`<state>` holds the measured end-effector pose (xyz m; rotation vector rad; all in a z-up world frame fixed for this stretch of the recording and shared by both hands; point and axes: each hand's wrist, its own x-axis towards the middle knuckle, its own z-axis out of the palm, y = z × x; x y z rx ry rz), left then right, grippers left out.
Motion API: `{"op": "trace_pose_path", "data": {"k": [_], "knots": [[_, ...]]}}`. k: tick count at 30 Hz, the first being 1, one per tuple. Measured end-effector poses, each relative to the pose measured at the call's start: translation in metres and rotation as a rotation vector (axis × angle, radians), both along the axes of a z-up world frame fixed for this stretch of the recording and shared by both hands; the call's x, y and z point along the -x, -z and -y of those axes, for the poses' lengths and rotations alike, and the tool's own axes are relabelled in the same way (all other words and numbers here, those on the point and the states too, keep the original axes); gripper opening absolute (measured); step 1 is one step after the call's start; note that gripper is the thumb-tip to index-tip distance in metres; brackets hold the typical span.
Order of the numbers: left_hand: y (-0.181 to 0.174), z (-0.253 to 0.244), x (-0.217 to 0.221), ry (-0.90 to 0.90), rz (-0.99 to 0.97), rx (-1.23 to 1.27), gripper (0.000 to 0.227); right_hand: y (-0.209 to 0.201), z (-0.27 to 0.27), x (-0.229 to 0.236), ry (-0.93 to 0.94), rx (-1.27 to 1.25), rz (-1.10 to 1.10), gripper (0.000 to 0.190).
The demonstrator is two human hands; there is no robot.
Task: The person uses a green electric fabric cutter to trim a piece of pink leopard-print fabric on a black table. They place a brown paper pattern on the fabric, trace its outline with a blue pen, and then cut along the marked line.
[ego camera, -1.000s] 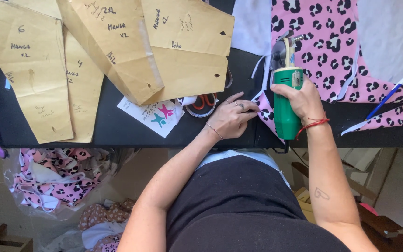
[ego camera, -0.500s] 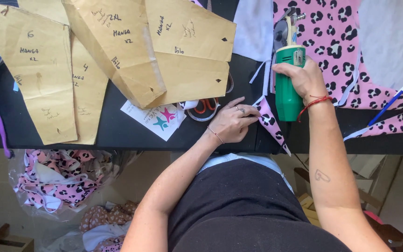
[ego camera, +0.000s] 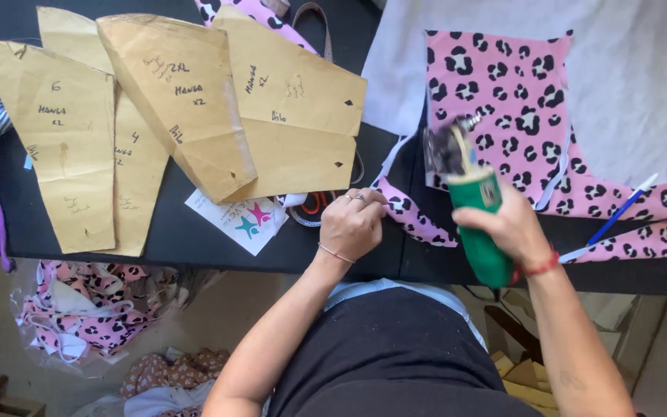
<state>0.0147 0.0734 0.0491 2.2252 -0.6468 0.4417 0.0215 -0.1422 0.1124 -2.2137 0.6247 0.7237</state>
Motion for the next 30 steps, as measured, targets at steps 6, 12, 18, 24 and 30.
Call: {"op": "trace_pose_path", "data": {"k": [6,12,18,24,30], "knots": [[0.001,0.067,-0.005,0.285,-0.026,0.045,0.014,-0.013,0.117,0.039,-0.141,0.217,0.063,0.056],[0.016,0.162,0.011,0.552,-0.187,-0.501,0.029,-0.016,0.215,-0.009,-0.486,0.722,0.301,0.060],[0.003,0.176,0.004,0.388,-0.428,-0.467,0.017,-0.010,0.241,-0.112,-0.646,0.580,-0.132,0.062],[0.001,0.159,0.000,0.205,-0.189,0.006,0.008,0.008,0.235,-0.198,-0.916,0.586,-0.312,0.058],[0.015,0.166,0.006,0.212,-0.132,-0.109,0.021,0.007,0.212,-0.239,-1.088,0.623,-0.322,0.055]]}}
